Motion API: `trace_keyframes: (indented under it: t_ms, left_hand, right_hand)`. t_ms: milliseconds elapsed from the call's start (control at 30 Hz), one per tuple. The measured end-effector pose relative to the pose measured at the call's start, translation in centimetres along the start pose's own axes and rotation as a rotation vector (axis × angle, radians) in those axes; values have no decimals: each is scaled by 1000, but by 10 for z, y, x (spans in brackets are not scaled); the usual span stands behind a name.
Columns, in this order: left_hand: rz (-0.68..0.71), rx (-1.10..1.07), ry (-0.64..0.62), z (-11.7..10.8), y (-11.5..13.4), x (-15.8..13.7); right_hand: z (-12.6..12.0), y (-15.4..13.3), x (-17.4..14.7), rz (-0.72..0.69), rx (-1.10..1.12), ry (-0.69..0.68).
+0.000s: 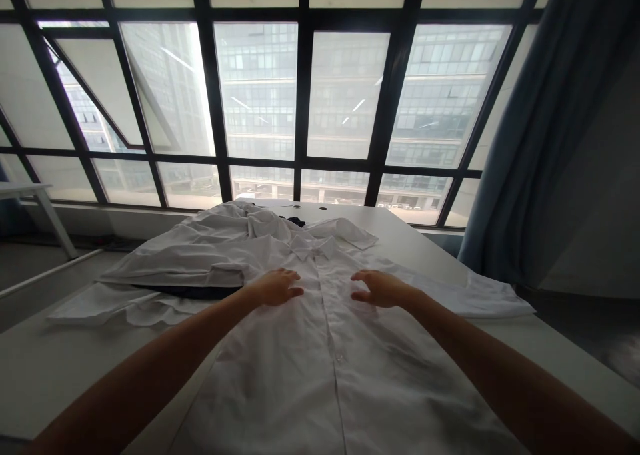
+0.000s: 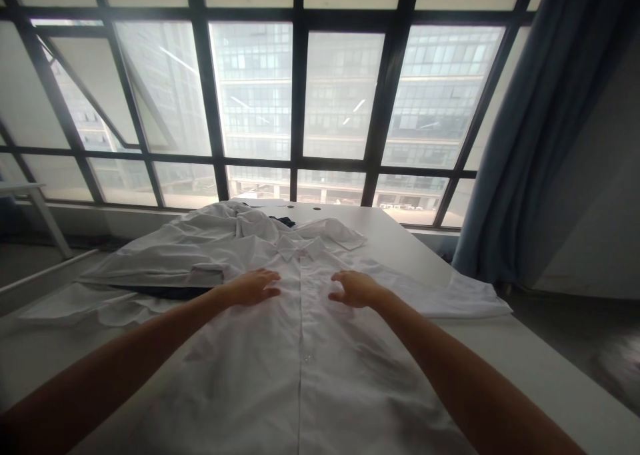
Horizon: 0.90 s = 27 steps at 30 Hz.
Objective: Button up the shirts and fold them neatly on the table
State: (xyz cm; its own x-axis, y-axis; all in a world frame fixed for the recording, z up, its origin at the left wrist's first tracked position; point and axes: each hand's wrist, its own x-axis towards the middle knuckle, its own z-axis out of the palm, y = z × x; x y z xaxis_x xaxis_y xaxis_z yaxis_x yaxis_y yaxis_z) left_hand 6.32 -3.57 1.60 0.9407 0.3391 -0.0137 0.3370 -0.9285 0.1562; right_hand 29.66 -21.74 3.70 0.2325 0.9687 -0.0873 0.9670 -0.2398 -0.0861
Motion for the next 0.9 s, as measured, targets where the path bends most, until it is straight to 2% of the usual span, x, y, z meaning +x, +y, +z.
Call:
trace_keyframes:
  t_ms: [100, 200, 300, 400, 567, 700, 800, 900]
  left_hand:
    - [-94, 101, 7, 15, -13, 33]
    - [-185, 106, 31, 26, -31, 60]
    - [-208, 54, 29, 34, -53, 81]
    - [-176, 36, 36, 39, -69, 99]
    - [-162, 18, 47, 39, -82, 119]
    - [-114, 23, 27, 33, -91, 120]
    - [-85, 59, 21, 31, -104, 111]
    - [-127, 100, 4, 30, -121, 95]
  right_hand:
    - [15, 9, 41, -4, -7, 17]
    - [31, 23, 72, 103, -10, 10]
    - [48, 45, 89, 224, 29, 23]
    - [60, 65, 97, 234, 50, 46]
    - [61, 80, 105, 273, 25, 49]
    - [59, 98, 102, 346, 19, 55]
    - [62, 133, 85, 435, 32, 64]
    - [67, 179, 60, 583, 57, 62]
